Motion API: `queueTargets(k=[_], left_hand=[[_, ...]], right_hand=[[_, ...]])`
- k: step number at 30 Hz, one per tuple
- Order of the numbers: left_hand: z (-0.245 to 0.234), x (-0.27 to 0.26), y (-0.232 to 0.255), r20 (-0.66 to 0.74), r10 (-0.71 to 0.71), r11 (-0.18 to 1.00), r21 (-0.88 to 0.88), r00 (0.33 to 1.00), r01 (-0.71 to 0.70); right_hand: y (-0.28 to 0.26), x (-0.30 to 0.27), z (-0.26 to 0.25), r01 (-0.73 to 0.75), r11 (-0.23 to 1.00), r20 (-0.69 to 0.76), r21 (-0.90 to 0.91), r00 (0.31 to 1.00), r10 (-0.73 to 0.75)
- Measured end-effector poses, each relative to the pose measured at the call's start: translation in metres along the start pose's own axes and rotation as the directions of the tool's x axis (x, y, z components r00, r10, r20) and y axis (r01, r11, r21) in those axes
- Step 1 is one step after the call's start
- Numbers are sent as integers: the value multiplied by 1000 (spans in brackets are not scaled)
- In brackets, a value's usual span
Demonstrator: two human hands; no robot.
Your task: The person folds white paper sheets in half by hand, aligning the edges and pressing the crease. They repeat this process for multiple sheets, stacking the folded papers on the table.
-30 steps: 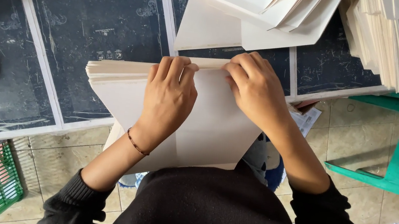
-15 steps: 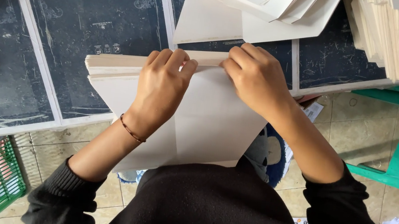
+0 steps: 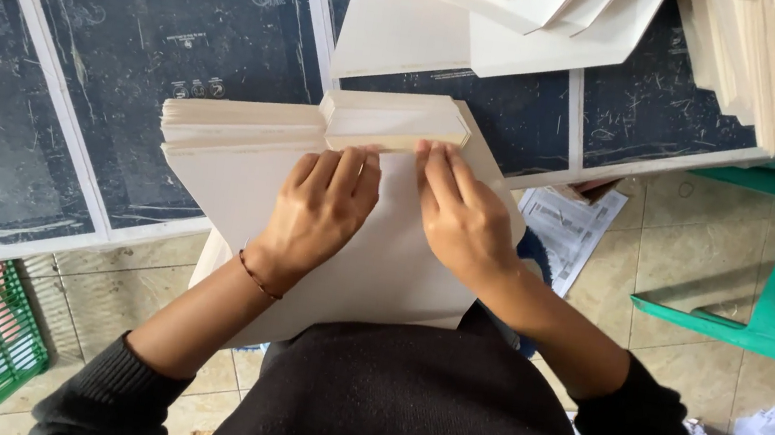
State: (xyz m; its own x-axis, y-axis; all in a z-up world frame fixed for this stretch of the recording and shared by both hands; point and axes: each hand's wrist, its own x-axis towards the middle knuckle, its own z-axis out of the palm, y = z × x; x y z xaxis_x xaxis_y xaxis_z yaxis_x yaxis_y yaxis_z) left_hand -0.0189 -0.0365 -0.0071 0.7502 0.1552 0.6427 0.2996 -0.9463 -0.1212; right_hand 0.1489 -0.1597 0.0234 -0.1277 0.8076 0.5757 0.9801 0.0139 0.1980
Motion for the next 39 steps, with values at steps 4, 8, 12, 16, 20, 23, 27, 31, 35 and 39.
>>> queueTargets(k=[4, 8, 12, 16, 20, 23, 27, 31, 35, 39], left_hand=[[12, 13, -10, 36, -27, 998, -61, 999, 29], [17, 21, -32, 63, -200, 898, -387, 978, 208], [7, 22, -39, 124, -357, 755, -546, 926, 364], [3, 27, -38, 146, -427, 689, -587, 892, 426], [3, 32, -34, 179, -404, 690, -585, 897, 427], [2, 29, -33, 196, -383, 705, -569, 903, 423], [7, 28, -31, 186, -431, 691, -561, 883, 455], [10, 27, -29, 161, -471, 656, -594, 867, 466], [13, 30, -25, 108, -490, 683, -568, 865, 458], [18, 30, -23, 83, -453, 770, -466, 887, 437]], right_hand=[[22, -18, 6, -77, 978, 43, 193, 997, 70], [56, -40, -10, -347, 794, 115, 499, 935, 337], [58, -64, -31, -641, 507, 336, 576, 751, 569], [23, -77, -28, -749, 244, 412, 616, 570, 711], [0, -52, -28, -711, 219, 431, 668, 610, 665], [-12, -46, -25, -656, 254, 415, 710, 682, 602], [-12, -45, -36, -696, 172, 422, 698, 593, 686], [0, -67, -22, -691, -129, 485, 711, 349, 802], [8, -83, -14, -802, -76, 482, 592, 277, 831], [-18, -35, -32, -698, 543, 229, 467, 689, 688]])
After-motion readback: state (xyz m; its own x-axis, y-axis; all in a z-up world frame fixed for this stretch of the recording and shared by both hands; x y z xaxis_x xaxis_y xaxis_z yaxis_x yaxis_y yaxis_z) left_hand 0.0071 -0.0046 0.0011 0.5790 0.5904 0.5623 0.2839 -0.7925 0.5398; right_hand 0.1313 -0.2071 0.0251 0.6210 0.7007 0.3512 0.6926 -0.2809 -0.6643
